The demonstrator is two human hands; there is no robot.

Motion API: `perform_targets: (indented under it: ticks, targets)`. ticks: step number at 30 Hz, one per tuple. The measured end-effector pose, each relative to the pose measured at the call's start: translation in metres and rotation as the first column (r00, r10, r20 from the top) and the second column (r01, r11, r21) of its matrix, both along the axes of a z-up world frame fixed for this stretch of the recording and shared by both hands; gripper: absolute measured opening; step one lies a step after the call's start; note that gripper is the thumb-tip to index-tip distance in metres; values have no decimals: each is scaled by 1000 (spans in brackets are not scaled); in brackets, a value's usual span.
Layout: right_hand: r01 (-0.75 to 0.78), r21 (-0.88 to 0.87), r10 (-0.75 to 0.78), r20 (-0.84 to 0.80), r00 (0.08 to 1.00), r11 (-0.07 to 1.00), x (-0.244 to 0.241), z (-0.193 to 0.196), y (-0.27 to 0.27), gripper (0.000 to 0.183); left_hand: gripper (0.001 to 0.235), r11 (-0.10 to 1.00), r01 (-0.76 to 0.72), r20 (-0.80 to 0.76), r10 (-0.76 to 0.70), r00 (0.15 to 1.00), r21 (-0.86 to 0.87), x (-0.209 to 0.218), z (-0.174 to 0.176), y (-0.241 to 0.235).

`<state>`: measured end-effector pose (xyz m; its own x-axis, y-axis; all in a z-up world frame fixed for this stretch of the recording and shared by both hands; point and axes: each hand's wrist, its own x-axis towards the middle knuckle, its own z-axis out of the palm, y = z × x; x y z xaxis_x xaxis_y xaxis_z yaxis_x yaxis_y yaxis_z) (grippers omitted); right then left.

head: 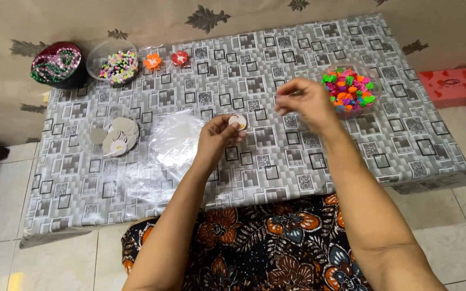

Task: Assembling small decorative items by attaching colorful plastic stars and flowers to circular bases and placing them in a plastic bag.

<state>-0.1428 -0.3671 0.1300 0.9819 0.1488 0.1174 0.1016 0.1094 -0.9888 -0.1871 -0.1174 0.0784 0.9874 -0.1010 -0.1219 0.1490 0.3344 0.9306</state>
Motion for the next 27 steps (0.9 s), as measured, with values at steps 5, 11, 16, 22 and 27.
perform_targets:
  ticks: [5,11,16,22,27]
  targets:
    - [-152,49,155,-63,986,987,-13,-8,40,20,30,996,-12,51,7,999,86,-4,-9,-1]
    - [-178,-30,177,-23,984,984,-3,-30,47,36,17,949,-24,115,-13,993,313,-2,-11,1]
    - [-194,-26,193,-19,981,981,1,-36,47,33,14,922,-49,161,-14,987,385,-7,-4,-2]
    - [-193,-79,195,15,981,978,-4,-28,47,33,15,913,-45,154,-19,988,405,-9,-1,-3]
    - [-234,-196,241,9,971,952,-5,-28,49,29,15,887,-23,151,-54,987,461,-11,1,0]
